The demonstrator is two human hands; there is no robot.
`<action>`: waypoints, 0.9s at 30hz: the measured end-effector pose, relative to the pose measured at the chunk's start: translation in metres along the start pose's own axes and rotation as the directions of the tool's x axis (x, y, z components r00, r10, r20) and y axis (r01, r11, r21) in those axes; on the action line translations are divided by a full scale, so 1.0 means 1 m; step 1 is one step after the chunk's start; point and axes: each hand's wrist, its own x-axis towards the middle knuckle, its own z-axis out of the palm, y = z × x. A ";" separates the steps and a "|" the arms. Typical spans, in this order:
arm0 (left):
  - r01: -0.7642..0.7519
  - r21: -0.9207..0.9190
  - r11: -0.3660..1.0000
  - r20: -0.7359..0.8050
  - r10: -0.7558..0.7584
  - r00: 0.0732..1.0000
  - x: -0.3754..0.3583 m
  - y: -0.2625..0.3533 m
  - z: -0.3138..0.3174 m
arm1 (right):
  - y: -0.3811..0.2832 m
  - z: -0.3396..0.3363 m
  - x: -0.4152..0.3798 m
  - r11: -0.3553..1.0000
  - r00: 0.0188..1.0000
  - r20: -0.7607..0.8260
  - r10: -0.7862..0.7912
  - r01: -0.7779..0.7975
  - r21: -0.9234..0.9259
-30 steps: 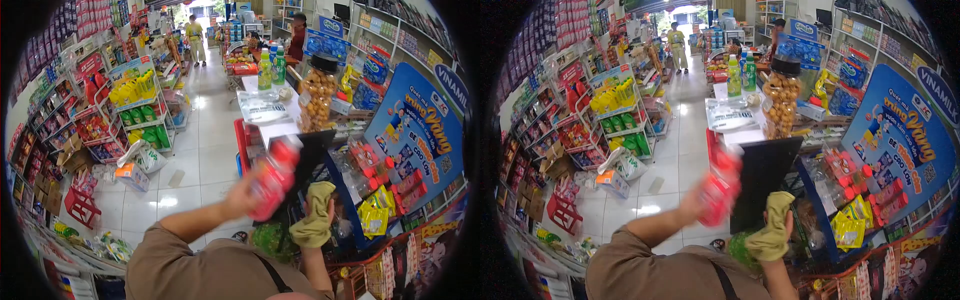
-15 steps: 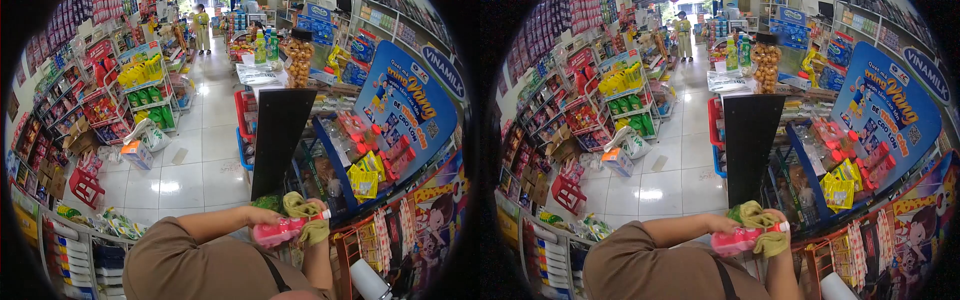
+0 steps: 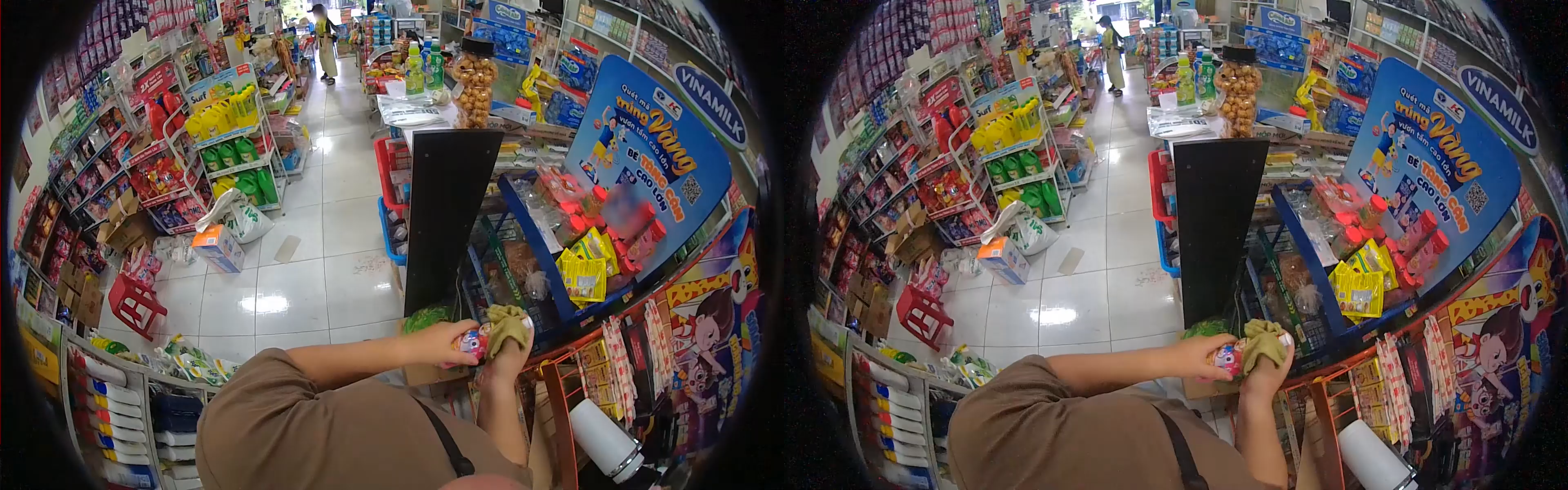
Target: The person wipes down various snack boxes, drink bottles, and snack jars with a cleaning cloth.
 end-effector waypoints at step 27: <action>-0.419 0.587 0.692 -0.187 0.620 0.762 -0.002 -0.039 -0.002 | -0.013 -0.024 0.005 0.940 0.904 0.426 0.014 -0.158 0.303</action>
